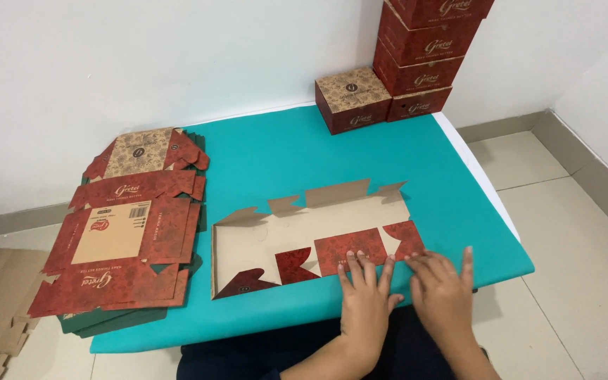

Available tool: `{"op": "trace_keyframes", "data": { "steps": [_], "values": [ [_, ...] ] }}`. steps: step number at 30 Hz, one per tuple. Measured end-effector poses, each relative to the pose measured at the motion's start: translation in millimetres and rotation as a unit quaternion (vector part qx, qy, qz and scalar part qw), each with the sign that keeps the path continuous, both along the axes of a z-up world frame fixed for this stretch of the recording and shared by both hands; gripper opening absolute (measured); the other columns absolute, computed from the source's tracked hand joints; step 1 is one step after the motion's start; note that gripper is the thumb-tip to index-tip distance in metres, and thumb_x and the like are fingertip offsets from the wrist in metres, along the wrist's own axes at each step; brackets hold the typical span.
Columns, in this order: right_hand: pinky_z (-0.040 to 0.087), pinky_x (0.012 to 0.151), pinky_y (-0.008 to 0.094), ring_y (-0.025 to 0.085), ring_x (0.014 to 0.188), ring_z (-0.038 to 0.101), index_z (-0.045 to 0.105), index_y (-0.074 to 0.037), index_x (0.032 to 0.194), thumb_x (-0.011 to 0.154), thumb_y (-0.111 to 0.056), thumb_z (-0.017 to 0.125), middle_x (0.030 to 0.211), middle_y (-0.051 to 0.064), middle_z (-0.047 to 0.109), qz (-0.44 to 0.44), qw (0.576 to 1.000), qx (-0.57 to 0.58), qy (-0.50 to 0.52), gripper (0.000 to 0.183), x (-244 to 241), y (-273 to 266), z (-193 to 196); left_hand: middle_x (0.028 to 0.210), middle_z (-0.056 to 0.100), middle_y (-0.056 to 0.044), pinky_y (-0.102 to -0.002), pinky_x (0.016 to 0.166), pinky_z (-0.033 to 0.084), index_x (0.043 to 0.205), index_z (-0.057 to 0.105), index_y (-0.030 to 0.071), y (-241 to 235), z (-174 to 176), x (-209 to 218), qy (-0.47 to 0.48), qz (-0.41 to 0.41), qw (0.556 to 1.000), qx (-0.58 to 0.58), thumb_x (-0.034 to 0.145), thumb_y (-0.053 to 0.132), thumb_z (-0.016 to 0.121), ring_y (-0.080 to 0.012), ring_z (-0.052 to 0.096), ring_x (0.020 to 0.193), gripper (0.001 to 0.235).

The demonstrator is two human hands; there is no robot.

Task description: Assembling a cardboard gift box by folding and tucking flaps of a pre-cut template.

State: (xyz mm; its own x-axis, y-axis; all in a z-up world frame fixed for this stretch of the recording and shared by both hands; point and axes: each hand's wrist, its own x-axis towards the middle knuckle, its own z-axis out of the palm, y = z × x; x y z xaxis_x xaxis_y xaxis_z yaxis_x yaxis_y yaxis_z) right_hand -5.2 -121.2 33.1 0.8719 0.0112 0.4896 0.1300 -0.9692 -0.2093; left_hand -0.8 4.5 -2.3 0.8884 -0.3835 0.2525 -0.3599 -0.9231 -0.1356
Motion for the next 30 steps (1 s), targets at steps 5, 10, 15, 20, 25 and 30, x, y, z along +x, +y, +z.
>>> {"op": "trace_keyframes", "data": {
  "steps": [5,10,15,20,25,30],
  "values": [
    [0.030,0.116,0.048,0.020,0.084,0.058,0.069,-0.005,0.086,0.076,-0.003,0.060,0.085,0.005,0.065,0.007,0.997,0.033,-0.071,0.014,17.3,-2.5,-0.7,0.132,0.041,-0.034,-0.062,0.098,0.032,0.146,0.034,0.013,-0.6,1.2,-0.5,-0.002,0.002,1.000,0.001,0.088,0.056,0.043,-0.0514,0.037,0.125,0.072],
    [0.042,0.106,0.042,0.023,0.081,0.060,0.067,-0.003,0.076,0.074,0.000,0.060,0.080,0.005,0.065,0.035,0.988,0.092,-0.117,0.008,25.9,-6.5,-5.7,0.132,0.041,-0.034,-0.062,0.097,0.031,0.146,0.035,0.014,-1.0,-2.6,1.7,-0.003,0.001,1.000,0.003,0.087,0.056,0.044,-0.0523,0.036,0.126,0.073],
    [0.042,0.069,0.034,0.022,0.069,0.050,0.063,-0.002,0.071,0.074,0.008,0.057,0.075,0.008,0.060,0.034,0.983,0.127,-0.131,0.011,30.8,-4.3,-10.5,0.130,0.044,-0.034,-0.061,0.096,0.032,0.144,0.040,0.015,0.6,-4.4,3.5,-0.018,-0.012,1.000,-0.010,0.086,0.059,0.045,-0.0514,0.038,0.123,0.073],
    [0.045,0.079,0.034,0.022,0.074,0.053,0.064,0.000,0.073,0.075,0.009,0.056,0.078,0.009,0.063,0.022,0.982,0.150,-0.113,0.012,27.3,-2.4,-16.8,0.132,0.040,-0.037,-0.065,0.094,0.030,0.146,0.035,0.012,-0.3,-5.0,4.0,0.017,-0.022,1.000,-0.013,0.087,0.055,0.044,-0.0551,0.035,0.124,0.073],
    [0.044,0.078,0.034,0.022,0.074,0.053,0.064,0.000,0.071,0.076,0.009,0.056,0.077,0.009,0.063,0.017,0.980,0.164,-0.110,0.013,29.0,-1.3,-19.1,0.132,0.036,-0.042,-0.069,0.092,0.029,0.148,0.029,0.008,3.8,-6.9,9.3,0.075,-0.049,0.996,-0.016,0.090,0.052,0.044,-0.0608,0.030,0.124,0.075],
    [0.046,0.097,0.039,0.019,0.077,0.057,0.066,-0.002,0.072,0.076,0.008,0.056,0.077,0.007,0.066,0.011,0.977,0.194,-0.087,0.015,27.2,-4.8,-20.5,0.132,0.038,-0.039,-0.066,0.090,0.033,0.148,0.030,0.010,5.5,-15.0,10.6,0.033,-0.063,0.997,-0.022,0.086,0.057,0.050,-0.0606,0.032,0.123,0.081]
  ]
}}
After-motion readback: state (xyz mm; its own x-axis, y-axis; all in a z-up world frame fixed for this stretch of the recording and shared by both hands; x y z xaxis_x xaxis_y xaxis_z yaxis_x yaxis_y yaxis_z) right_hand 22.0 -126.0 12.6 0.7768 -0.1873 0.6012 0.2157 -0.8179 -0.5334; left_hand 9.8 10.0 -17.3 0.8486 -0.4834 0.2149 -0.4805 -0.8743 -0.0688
